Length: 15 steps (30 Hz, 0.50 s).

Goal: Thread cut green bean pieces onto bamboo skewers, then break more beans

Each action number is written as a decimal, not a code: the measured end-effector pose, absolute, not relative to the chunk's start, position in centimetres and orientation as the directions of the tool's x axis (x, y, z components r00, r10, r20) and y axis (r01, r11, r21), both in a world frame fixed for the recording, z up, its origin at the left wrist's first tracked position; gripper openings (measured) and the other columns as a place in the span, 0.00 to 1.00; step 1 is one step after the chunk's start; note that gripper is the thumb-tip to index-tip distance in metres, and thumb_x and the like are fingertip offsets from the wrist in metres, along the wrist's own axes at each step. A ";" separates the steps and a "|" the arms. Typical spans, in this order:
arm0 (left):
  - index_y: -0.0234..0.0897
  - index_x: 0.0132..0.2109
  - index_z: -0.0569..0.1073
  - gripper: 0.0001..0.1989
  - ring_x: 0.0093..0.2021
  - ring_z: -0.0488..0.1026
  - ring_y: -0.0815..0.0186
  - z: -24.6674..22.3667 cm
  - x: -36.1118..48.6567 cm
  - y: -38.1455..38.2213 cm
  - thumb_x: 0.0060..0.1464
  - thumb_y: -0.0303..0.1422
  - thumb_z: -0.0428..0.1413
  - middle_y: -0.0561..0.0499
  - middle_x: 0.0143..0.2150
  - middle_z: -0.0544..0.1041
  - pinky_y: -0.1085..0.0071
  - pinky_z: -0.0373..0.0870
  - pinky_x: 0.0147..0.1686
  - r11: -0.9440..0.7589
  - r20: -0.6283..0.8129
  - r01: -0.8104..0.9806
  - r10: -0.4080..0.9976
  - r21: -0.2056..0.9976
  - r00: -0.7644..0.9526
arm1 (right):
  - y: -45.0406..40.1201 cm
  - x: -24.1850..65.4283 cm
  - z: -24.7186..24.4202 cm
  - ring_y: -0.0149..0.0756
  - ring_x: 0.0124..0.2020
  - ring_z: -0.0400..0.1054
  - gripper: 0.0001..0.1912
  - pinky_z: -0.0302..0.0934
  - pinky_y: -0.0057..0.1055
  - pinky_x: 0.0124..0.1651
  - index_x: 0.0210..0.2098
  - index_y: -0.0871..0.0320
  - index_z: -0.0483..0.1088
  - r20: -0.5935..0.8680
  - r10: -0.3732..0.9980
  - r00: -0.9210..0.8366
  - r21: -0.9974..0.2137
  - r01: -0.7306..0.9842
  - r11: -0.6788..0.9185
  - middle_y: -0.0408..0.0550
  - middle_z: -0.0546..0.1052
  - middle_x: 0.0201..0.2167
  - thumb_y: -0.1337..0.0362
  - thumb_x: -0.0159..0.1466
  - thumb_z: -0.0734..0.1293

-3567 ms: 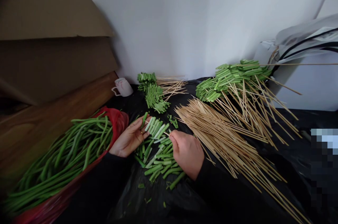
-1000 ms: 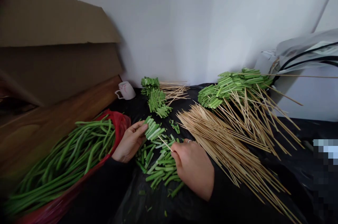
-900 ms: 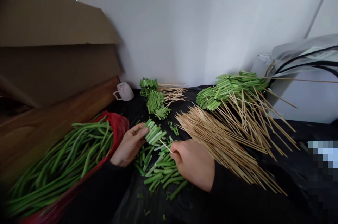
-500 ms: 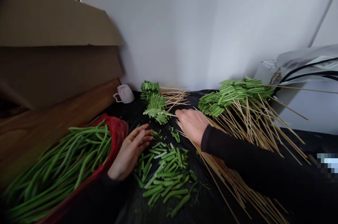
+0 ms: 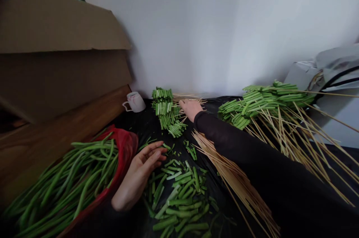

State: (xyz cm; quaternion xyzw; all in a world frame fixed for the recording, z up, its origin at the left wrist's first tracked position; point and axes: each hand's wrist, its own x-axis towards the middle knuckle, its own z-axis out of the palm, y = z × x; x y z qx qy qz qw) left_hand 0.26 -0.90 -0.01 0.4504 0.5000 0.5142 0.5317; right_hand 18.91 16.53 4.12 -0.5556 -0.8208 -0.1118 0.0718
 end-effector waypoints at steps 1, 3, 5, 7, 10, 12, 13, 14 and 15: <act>0.38 0.51 0.74 0.22 0.38 0.75 0.66 0.0 0.2 -0.9 0.50 0.40 0.63 0.45 0.44 0.80 0.73 0.67 0.37 0.066 -0.068 -0.093 0.997 0.994 -0.025 | 16.9 18.8 4.0 0.40 0.50 0.67 0.16 0.59 0.36 0.49 0.55 0.63 0.62 0.236 0.898 -0.372 0.099 0.928 0.358 0.61 0.72 0.50 0.68 0.70 0.54; 0.38 0.51 0.74 0.21 0.38 0.75 0.66 -0.1 0.1 -0.8 0.50 0.40 0.63 0.45 0.45 0.80 0.72 0.67 0.37 0.071 -0.073 -0.087 0.997 0.994 -0.019 | 17.3 18.7 3.7 0.40 0.49 0.68 0.16 0.61 0.39 0.50 0.54 0.62 0.64 0.228 0.902 -0.368 0.088 0.930 0.357 0.57 0.72 0.50 0.63 0.70 0.58; 0.38 0.51 0.74 0.21 0.38 0.75 0.66 0.0 0.0 -0.8 0.51 0.40 0.62 0.44 0.45 0.79 0.72 0.67 0.37 0.077 -0.079 -0.086 0.997 0.993 -0.020 | 17.3 18.5 3.6 0.40 0.47 0.69 0.18 0.64 0.43 0.50 0.53 0.61 0.65 0.222 0.904 -0.366 0.071 0.930 0.359 0.53 0.72 0.50 0.57 0.68 0.62; 0.37 0.51 0.74 0.21 0.38 0.74 0.66 0.1 0.1 -0.8 0.51 0.39 0.62 0.44 0.46 0.79 0.73 0.67 0.37 0.081 -0.084 -0.091 0.996 0.993 -0.026 | 16.9 18.5 3.9 0.40 0.47 0.69 0.17 0.65 0.41 0.49 0.51 0.62 0.68 0.223 0.901 -0.371 0.052 0.928 0.369 0.54 0.72 0.49 0.58 0.67 0.63; 0.37 0.50 0.75 0.20 0.38 0.74 0.66 0.1 0.1 -0.8 0.50 0.39 0.63 0.44 0.45 0.80 0.72 0.67 0.37 0.084 -0.088 -0.102 0.995 0.991 -0.036 | 15.0 18.8 5.5 0.42 0.48 0.70 0.13 0.63 0.37 0.49 0.48 0.65 0.71 0.244 0.891 -0.383 0.020 0.921 0.390 0.61 0.74 0.47 0.67 0.68 0.60; 0.38 0.49 0.76 0.20 0.38 0.75 0.66 0.1 0.0 -0.8 0.49 0.39 0.63 0.44 0.45 0.80 0.72 0.67 0.38 0.084 -0.088 -0.105 0.996 0.991 -0.032 | 12.0 19.5 6.7 0.41 0.47 0.71 0.13 0.62 0.36 0.49 0.46 0.62 0.72 0.275 0.876 -0.397 -0.007 0.910 0.415 0.59 0.76 0.46 0.68 0.69 0.58; 0.38 0.50 0.76 0.20 0.38 0.75 0.65 0.1 0.0 -0.8 0.49 0.39 0.63 0.44 0.46 0.80 0.72 0.67 0.38 0.083 -0.086 -0.105 0.996 0.991 -0.026 | 9.9 20.0 7.1 0.40 0.47 0.71 0.14 0.62 0.35 0.50 0.46 0.61 0.73 0.297 0.864 -0.407 -0.021 0.902 0.432 0.55 0.77 0.45 0.67 0.70 0.56; 0.38 0.50 0.76 0.21 0.39 0.75 0.65 0.1 0.0 -0.8 0.50 0.39 0.63 0.44 0.46 0.80 0.72 0.67 0.38 0.082 -0.085 -0.107 0.996 0.991 -0.020 | 7.6 20.7 7.0 0.38 0.47 0.71 0.15 0.62 0.34 0.50 0.45 0.57 0.73 0.337 0.838 -0.430 -0.051 0.880 0.472 0.51 0.77 0.44 0.65 0.71 0.56; 0.38 0.50 0.76 0.21 0.39 0.75 0.65 0.0 0.0 -0.8 0.50 0.40 0.63 0.43 0.46 0.79 0.72 0.67 0.38 0.080 -0.083 -0.113 0.996 0.990 -0.015 | 5.2 21.4 6.5 0.37 0.45 0.71 0.15 0.63 0.34 0.50 0.43 0.55 0.74 0.407 0.784 -0.468 -0.162 0.808 0.566 0.48 0.77 0.42 0.63 0.70 0.57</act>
